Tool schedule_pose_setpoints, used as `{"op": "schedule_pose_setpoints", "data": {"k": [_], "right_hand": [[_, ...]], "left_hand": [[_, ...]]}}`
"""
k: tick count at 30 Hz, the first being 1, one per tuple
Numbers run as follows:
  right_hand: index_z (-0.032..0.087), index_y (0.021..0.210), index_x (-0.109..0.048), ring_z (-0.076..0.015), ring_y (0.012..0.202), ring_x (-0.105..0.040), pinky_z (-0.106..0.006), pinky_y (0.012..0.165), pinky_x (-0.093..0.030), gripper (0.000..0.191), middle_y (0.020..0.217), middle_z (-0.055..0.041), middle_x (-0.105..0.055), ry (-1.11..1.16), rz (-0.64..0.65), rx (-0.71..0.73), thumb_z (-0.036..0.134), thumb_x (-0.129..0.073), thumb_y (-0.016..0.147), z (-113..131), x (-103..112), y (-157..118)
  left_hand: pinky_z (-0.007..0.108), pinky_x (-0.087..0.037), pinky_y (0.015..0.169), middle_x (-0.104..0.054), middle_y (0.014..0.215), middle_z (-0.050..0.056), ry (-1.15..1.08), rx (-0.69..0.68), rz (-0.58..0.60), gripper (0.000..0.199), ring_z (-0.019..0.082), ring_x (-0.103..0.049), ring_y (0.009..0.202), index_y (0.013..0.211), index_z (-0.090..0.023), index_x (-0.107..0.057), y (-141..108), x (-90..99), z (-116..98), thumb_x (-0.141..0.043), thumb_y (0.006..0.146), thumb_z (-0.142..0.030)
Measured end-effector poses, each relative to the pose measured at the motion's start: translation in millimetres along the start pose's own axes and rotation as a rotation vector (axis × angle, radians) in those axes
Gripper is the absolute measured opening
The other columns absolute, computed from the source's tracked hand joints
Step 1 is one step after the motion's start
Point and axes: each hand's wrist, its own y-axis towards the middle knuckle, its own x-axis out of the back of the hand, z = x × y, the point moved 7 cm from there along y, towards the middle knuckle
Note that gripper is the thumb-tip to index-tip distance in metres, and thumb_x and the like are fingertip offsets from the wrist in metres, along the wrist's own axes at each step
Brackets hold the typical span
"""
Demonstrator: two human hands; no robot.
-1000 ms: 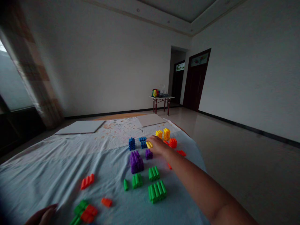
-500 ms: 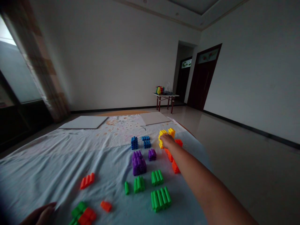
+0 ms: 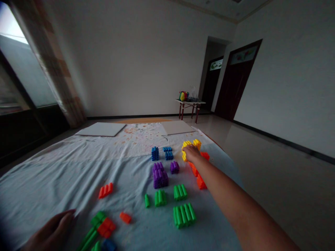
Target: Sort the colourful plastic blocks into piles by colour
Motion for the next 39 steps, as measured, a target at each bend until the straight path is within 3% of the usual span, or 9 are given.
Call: {"op": "schedule_pose_setpoints", "data": {"k": [5,8,10,14,18,25,30,34,39], "right_hand": [[0.017,0.109,-0.064,-0.0221,0.11,-0.054,-0.035,0.098,-0.037,0.031,0.113,-0.0093,-0.064,0.187,-0.168,0.227,0.014,-0.054,0.08,62.2,33.7,-31.3],[0.019,0.106,-0.064,-0.0207,0.108,-0.055,-0.036,0.098,-0.038,0.026,0.11,-0.0075,-0.065,0.441,-0.237,0.439,0.018,-0.053,0.083,125.4,54.2,-76.1],[0.02,0.109,-0.063,-0.0196,0.106,-0.056,-0.035,0.096,-0.041,0.026,0.108,-0.0067,-0.065,0.572,-0.187,0.547,0.019,-0.054,0.084,169.9,56.4,-108.8],[0.018,0.107,-0.065,-0.0183,0.099,-0.059,-0.031,0.091,-0.043,0.025,0.102,-0.0067,-0.068,0.696,-0.022,0.689,0.02,-0.058,0.082,244.8,34.5,-153.4],[0.017,0.101,-0.066,-0.0192,0.097,-0.06,-0.031,0.09,-0.043,0.022,0.098,-0.0065,-0.069,0.665,0.053,0.662,0.02,-0.06,0.08,286.7,1.0,-155.0],[0.016,0.098,-0.066,-0.0243,0.098,-0.06,-0.034,0.086,-0.044,0.031,0.099,-0.01,-0.067,0.576,0.114,0.491,0.034,-0.067,0.073,326.9,-23.3,-126.0],[0.017,0.11,-0.062,-0.021,0.094,-0.06,-0.031,0.086,-0.045,0.041,0.099,-0.0075,-0.065,0.645,0.063,0.482,0.018,-0.063,0.069,323.5,-17.9,-120.8],[0.017,0.12,-0.054,-0.02,0.098,-0.056,-0.034,0.092,-0.043,0.051,0.102,-0.0072,-0.062,0.773,-0.103,0.559,0.011,-0.06,0.07,308.4,-3.5,-127.0],[0.017,0.126,-0.048,-0.021,0.102,-0.054,-0.037,0.094,-0.043,0.056,0.106,-0.0079,-0.061,0.831,-0.169,0.601,0.007,-0.059,0.072,300.8,-0.4,-136.0]], "left_hand": [[0.03,-0.046,0.073,-0.071,0.087,0.005,-0.049,0.056,0.077,0.042,0.024,-0.063,0.087,0.093,-0.022,-0.069,-25.9,20.3,-50.3,-0.042,0.074,-0.048],[0.029,-0.045,0.072,-0.071,0.088,0.005,-0.061,0.034,0.059,0.041,0.024,-0.063,0.088,0.093,-0.022,-0.069,-29.7,21.8,-55.2,-0.042,0.075,-0.047],[0.028,-0.045,0.072,-0.071,0.087,0.005,-0.068,0.031,0.049,0.041,0.023,-0.063,0.089,0.093,-0.021,-0.069,-30.5,21.1,-52.4,-0.042,0.075,-0.047],[0.027,-0.045,0.071,-0.07,0.088,0.005,-0.086,0.013,0.053,0.041,0.022,-0.063,0.089,0.095,-0.021,-0.068,-30.9,18.0,-49.5,-0.041,0.077,-0.047],[0.027,-0.045,0.071,-0.07,0.087,0.005,-0.095,0.002,0.039,0.041,0.022,-0.063,0.088,0.094,-0.021,-0.068,-30.8,16.5,-48.0,-0.041,0.076,-0.046],[0.028,-0.045,0.071,-0.07,0.083,0.004,-0.121,-0.038,-0.002,0.037,0.021,-0.063,0.084,0.089,-0.023,-0.069,-31.1,17.3,-46.3,-0.042,0.075,-0.045],[0.033,-0.046,0.075,-0.069,0.083,0.006,-0.167,-0.126,-0.048,0.037,0.024,-0.062,0.084,0.087,-0.022,-0.068,-33.8,22.1,-54.7,-0.043,0.075,-0.046],[0.037,-0.046,0.087,-0.068,0.098,0.006,-0.248,-0.313,-0.026,0.038,0.023,-0.059,0.096,0.095,-0.023,-0.068,-44.9,21.9,-82.6,-0.046,0.076,-0.049],[0.037,-0.046,0.095,-0.064,0.114,0.006,-0.357,-0.628,0.149,0.037,0.021,-0.057,0.107,0.113,-0.027,-0.062,-69.7,6.9,-122.9,-0.054,0.081,-0.043]]}}
